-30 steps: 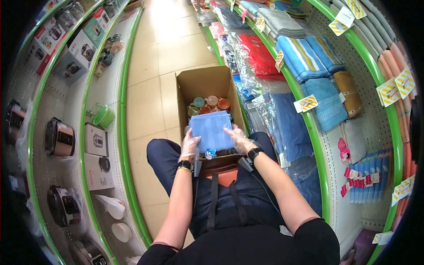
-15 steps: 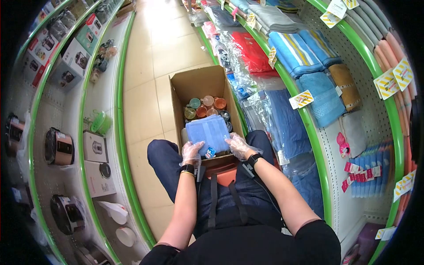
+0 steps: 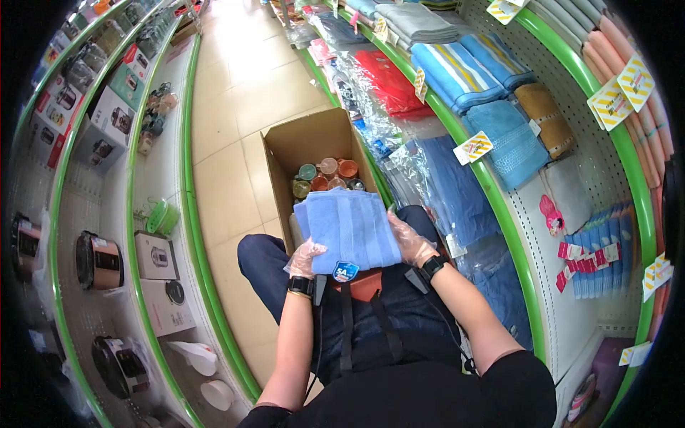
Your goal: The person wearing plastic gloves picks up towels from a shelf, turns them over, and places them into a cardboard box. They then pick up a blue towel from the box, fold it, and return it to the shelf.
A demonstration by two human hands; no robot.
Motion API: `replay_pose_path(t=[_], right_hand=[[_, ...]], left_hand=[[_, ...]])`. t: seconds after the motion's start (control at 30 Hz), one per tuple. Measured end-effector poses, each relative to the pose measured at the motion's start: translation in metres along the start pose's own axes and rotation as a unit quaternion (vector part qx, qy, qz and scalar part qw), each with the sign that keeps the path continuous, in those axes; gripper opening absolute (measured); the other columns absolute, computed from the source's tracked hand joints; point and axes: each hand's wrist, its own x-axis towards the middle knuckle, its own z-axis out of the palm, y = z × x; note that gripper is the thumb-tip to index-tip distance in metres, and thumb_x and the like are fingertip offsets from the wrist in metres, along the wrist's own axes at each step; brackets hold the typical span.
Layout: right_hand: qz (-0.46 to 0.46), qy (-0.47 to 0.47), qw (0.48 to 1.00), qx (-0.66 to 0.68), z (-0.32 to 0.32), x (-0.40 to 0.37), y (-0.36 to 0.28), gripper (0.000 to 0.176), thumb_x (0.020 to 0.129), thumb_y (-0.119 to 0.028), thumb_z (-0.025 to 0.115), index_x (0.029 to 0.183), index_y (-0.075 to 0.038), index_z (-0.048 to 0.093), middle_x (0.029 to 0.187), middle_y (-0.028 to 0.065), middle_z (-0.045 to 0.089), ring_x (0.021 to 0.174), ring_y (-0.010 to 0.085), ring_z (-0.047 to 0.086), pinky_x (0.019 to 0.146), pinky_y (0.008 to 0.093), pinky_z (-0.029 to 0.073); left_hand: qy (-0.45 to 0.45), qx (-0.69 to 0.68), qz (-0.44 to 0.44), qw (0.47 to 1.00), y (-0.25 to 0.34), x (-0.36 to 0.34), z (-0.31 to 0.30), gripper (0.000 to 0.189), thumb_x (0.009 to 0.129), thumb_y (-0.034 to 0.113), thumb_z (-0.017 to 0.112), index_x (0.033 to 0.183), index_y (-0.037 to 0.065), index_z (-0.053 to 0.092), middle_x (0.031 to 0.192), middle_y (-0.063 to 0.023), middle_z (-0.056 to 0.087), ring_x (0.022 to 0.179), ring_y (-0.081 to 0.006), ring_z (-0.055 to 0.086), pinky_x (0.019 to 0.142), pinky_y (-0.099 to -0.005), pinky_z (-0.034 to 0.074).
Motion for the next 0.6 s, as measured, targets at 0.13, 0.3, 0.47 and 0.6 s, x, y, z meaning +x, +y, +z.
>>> replay_pose_path(t=[0.13,0.3,0.47,0.6], right_hand=[[-0.015,-0.072,0.991,0.111,-0.029,0.001,0.001,0.051,0.082,-0.028,0.061,0.121,0.001,0.044,0.113,0.0125,0.055,0.101,0.0222,0.055,0.089,0.0383,0.045],[-0.036,-0.040,0.988,-0.147,0.002,-0.023,-0.013,0.036,0.081,-0.015,0.060,0.112,0.003,0.052,0.106,0.0159,0.058,0.099,0.0235,0.057,0.088,0.0379,0.046],[-0.207,-0.005,0.950,-0.233,-0.029,-0.055,-0.015,0.023,0.077,-0.003,0.060,0.098,0.005,0.060,0.104,0.0112,0.061,0.088,0.0171,0.060,0.082,0.0286,0.046],[-0.399,0.035,0.867,-0.296,0.022,-0.172,-0.047,0.021,0.081,-0.016,0.060,0.093,0.000,0.063,0.095,0.0142,0.064,0.091,0.0231,0.061,0.083,0.0297,0.046]], left_hand=[[0.000,0.146,-0.010,0.989,0.009,0.001,0.048,0.063,0.066,0.000,0.065,0.124,0.001,0.039,0.104,-0.0060,0.056,0.089,-0.0162,0.056,0.082,-0.0295,0.045],[-0.030,0.173,0.017,0.984,0.005,-0.002,0.047,0.062,0.074,0.007,0.064,0.129,0.003,0.035,0.109,-0.0048,0.053,0.093,-0.0150,0.053,0.082,-0.0277,0.044],[0.126,0.122,0.026,0.984,0.002,0.012,0.038,0.050,0.084,0.026,0.058,0.126,0.007,0.040,0.101,-0.0051,0.053,0.078,-0.0118,0.051,0.066,-0.0220,0.044],[0.292,0.109,0.102,0.945,-0.018,0.040,-0.034,0.037,0.083,0.032,0.059,0.110,0.009,0.049,0.093,-0.0074,0.057,0.073,-0.0147,0.053,0.062,-0.0242,0.045]])
